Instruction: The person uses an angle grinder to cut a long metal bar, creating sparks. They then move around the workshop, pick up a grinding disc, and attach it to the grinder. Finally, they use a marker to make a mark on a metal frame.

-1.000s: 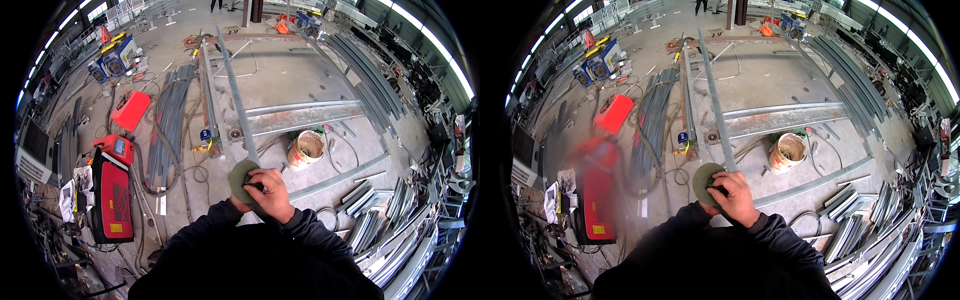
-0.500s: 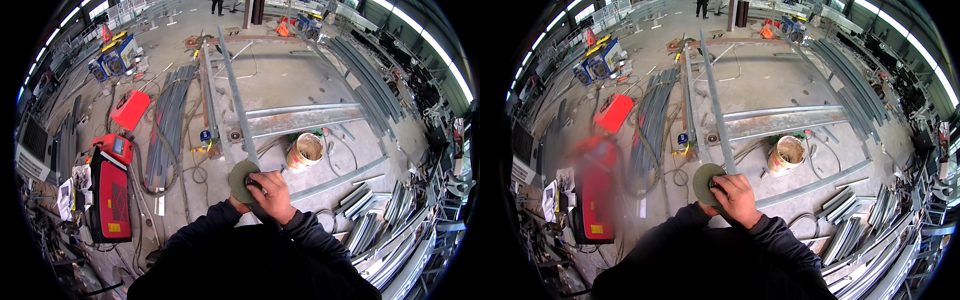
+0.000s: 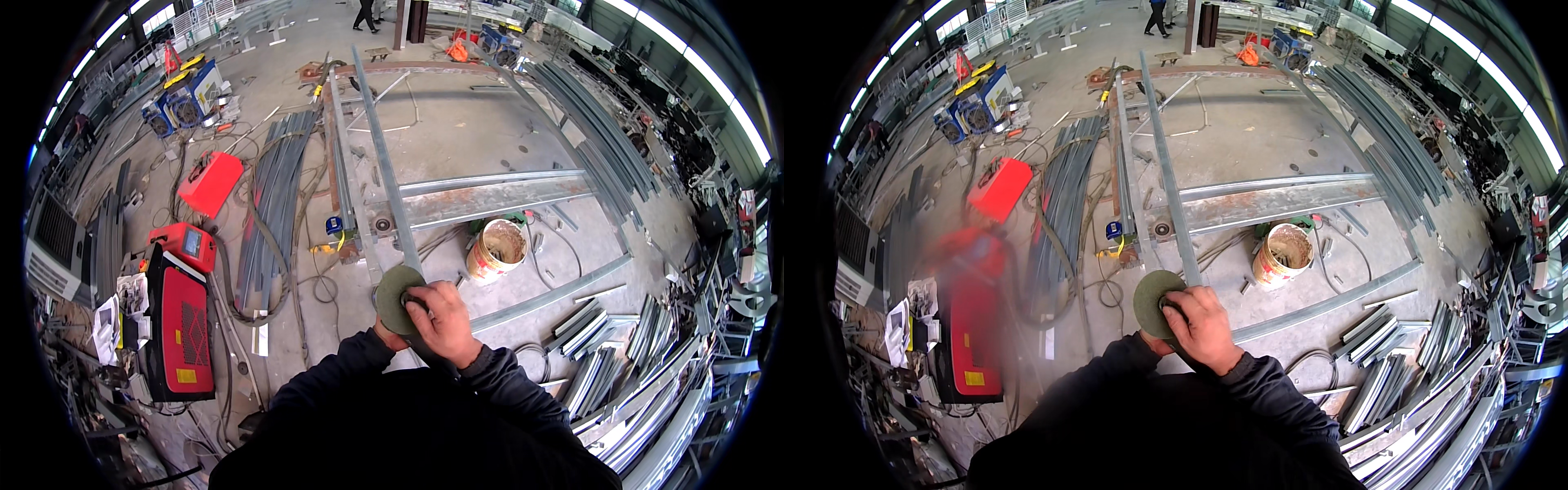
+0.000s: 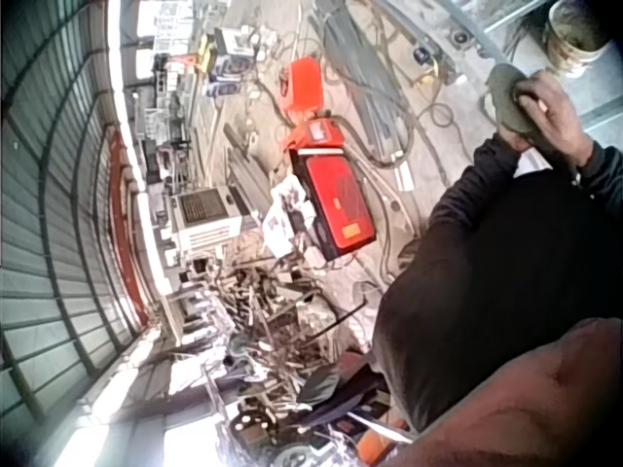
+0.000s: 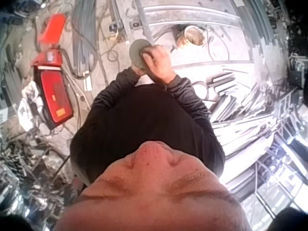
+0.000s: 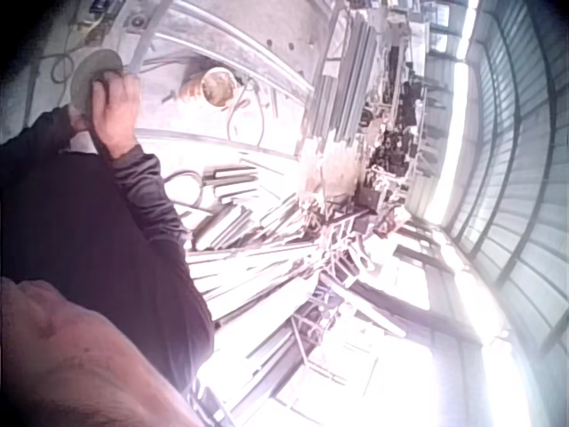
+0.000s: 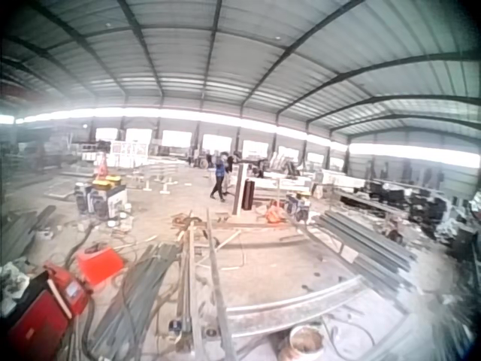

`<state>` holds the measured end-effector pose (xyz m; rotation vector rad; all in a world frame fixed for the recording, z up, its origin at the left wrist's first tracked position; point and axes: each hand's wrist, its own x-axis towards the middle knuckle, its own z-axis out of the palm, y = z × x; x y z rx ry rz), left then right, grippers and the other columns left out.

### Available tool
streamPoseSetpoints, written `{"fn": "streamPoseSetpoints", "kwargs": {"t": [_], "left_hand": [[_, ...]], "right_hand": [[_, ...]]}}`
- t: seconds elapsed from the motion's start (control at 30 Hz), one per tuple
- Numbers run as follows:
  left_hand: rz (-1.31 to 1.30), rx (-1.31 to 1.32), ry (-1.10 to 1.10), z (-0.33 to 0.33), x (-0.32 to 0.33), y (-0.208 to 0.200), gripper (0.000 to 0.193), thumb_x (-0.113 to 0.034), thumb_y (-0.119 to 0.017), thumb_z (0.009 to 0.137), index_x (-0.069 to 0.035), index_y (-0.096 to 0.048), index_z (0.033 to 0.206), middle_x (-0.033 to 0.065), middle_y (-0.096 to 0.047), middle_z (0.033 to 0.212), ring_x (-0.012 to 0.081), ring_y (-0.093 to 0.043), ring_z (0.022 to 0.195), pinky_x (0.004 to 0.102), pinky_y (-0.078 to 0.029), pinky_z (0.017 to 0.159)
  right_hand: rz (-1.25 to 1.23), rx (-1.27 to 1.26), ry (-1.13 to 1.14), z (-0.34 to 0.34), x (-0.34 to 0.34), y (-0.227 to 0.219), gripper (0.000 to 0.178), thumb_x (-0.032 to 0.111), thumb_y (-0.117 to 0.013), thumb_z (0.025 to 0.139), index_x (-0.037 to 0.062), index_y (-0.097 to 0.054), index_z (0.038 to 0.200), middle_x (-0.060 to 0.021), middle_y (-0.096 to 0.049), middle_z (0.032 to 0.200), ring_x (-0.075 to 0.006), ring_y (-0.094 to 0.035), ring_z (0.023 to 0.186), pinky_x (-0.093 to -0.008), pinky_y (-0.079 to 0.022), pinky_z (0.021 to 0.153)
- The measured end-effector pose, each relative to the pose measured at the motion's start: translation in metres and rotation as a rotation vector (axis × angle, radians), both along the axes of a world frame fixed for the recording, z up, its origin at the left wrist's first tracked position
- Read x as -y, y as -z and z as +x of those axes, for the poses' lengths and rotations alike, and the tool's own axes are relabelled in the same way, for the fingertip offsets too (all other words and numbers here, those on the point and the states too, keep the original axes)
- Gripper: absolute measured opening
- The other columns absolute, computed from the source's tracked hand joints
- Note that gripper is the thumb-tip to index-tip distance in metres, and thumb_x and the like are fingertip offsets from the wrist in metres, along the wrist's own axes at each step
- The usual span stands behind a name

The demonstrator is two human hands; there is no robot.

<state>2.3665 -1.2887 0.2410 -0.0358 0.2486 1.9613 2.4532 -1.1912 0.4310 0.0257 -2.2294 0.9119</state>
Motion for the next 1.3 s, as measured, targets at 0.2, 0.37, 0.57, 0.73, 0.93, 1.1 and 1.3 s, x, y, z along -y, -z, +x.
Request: {"fn": "streamPoseSetpoints", "kwargs": {"t": [0.2, 0.37, 0.57, 0.73, 0.93, 1.1, 1.3], "left_hand": [[0.124, -0.151, 0.036, -0.001, 0.006, 0.005, 0.052, -0.054, -0.046, 0.105, -0.014, -0.061, 0.134, 0.007, -0.067, 0.129, 0.0274, -0.065, 0.117, 0.0452, -0.052, 0.103], [-0.154, -0.275, -0.117, 0.009, 0.004, -0.038, 0.054, -0.057, -0.046, 0.104, -0.013, -0.064, 0.129, 0.0087, -0.07, 0.119, 0.0301, -0.069, 0.106, 0.0456, -0.054, 0.098], [0.09, -0.045, 0.037, -0.003, 0.015, 0.007, 0.057, -0.057, -0.046, 0.101, -0.009, -0.065, 0.126, 0.0137, -0.071, 0.111, 0.0373, -0.07, 0.095, 0.0532, -0.054, 0.09], [0.01, 0.073, -0.111, 0.008, 0.01, -0.055, 0.065, -0.063, -0.041, 0.101, -0.009, -0.061, 0.132, 0.0132, -0.069, 0.12, 0.0368, -0.067, 0.109, 0.0512, -0.054, 0.096], [-0.214, -0.187, 0.069, 0.016, -0.008, -0.099, 0.069, -0.068, -0.034, 0.106, -0.012, -0.06, 0.136, 0.0071, -0.069, 0.124, 0.0245, -0.066, 0.112, 0.0427, -0.052, 0.102], [-0.018, -0.497, 0.185, 0.037, -0.01, -0.097, 0.069, -0.033, -0.066, 0.099, -0.011, -0.034, 0.156, 0.0055, -0.05, 0.148, 0.0204, -0.047, 0.139, 0.0399, -0.037, 0.118], [-0.025, -0.529, 0.183, 0.056, -0.012, -0.1, 0.074, -0.026, -0.068, 0.094, -0.011, -0.032, 0.157, 0.0075, -0.052, 0.146, 0.023, -0.052, 0.135, 0.0411, -0.04, 0.115]], "right_hand": [[-0.044, 0.036, 0.025, 0.012, -0.016, 0.007, 0.01, 0.012, -0.068, 0.094, 0.0035, -0.072, 0.094, -0.0123, -0.061, 0.079, -0.0348, -0.06, 0.079, -0.0429, -0.05, 0.073], [0.039, -0.098, -0.115, 0.005, -0.004, -0.007, 0.022, 0.01, -0.06, 0.098, 0.0006, -0.065, 0.118, -0.0107, -0.062, 0.08, -0.0299, -0.061, 0.076, -0.0394, -0.049, 0.071], [-0.218, 0.044, 0.034, 0.02, -0.004, -0.005, 0.027, 0.008, -0.062, 0.097, -0.0024, -0.062, 0.122, -0.0091, -0.063, 0.074, -0.0277, -0.063, 0.068, -0.0393, -0.051, 0.065], [-0.039, 0.021, -0.126, 0.031, -0.013, 0.007, 0.051, 0.012, -0.073, 0.088, -0.0013, -0.056, 0.134, -0.0201, -0.064, 0.119, -0.0354, -0.062, 0.11, -0.0434, -0.049, 0.094], [-0.125, -0.077, -0.004, 0.043, -0.016, 0.021, 0.065, 0.015, -0.071, 0.091, -0.0026, -0.042, 0.146, -0.0256, -0.043, 0.147, -0.0403, -0.048, 0.134, -0.0461, -0.038, 0.114], [-0.334, -0.265, 0.169, 0.058, -0.028, 0.037, 0.053, 0.002, -0.064, 0.092, -0.0043, -0.046, 0.142, -0.0243, -0.055, 0.135, -0.0372, -0.057, 0.122, -0.0443, -0.045, 0.107], [-0.277, -0.23, 0.006, 0.087, -0.042, 0.029, 0.067, 0.006, -0.07, 0.09, -0.0024, -0.039, 0.148, -0.0242, -0.053, 0.138, -0.0385, -0.055, 0.126, -0.0458, -0.044, 0.108]]}}
